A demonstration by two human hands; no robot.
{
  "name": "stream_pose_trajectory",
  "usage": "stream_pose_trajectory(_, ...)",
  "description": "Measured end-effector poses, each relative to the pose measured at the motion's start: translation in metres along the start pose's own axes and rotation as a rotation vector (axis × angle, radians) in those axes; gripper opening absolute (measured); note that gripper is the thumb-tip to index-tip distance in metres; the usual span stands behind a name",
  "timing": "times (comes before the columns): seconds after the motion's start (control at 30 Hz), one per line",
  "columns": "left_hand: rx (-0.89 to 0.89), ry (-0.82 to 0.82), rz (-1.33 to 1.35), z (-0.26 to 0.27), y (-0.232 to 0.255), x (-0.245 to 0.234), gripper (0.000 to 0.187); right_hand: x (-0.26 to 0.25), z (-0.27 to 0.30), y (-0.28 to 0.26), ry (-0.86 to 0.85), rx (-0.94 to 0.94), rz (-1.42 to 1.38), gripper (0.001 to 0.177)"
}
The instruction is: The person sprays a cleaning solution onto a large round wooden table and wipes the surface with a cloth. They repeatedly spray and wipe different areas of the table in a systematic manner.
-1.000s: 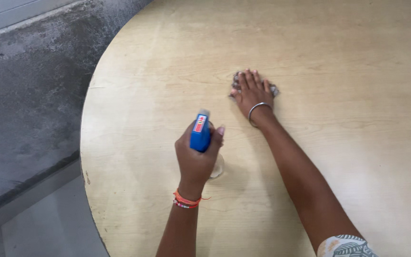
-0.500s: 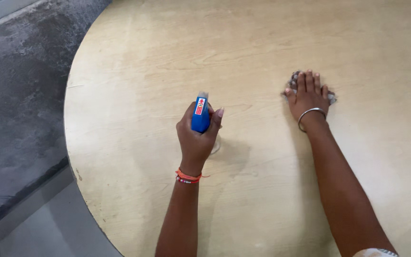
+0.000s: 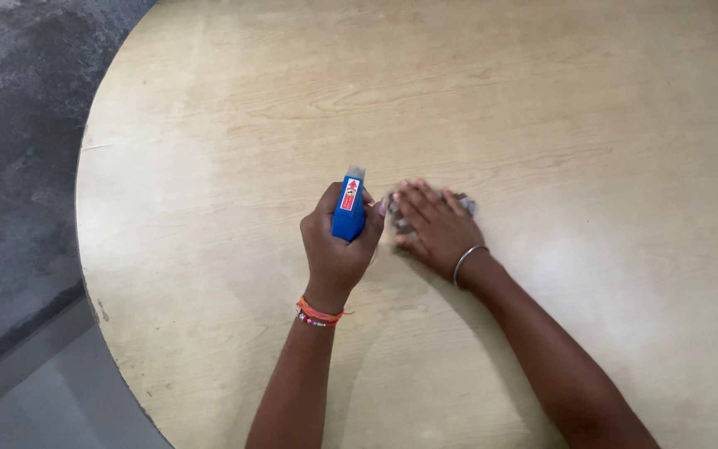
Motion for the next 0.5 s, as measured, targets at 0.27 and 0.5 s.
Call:
stream_pose_trajectory(0.27,-0.016,-0.022,-0.004,0.001,0.001,-0.001,0.017,0.000,0.054,0.156,0.063,0.666,-0.005,0.076)
stream_pose_trajectory(0.5,0.001,0.003,0.006,0.001,-0.001,0.000,0.017,0.012,0.023,0.050,-0.087,0.345,0.086,0.085)
Point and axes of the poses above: each hand's wrist, its own z-axis away from the middle knuckle, its own x-axis out of the palm, y = z × x, the point moved 2 cm from there along -z, towards the middle knuckle, and after that the axes turned 10 degrees about -x, right-handed, at the moved point
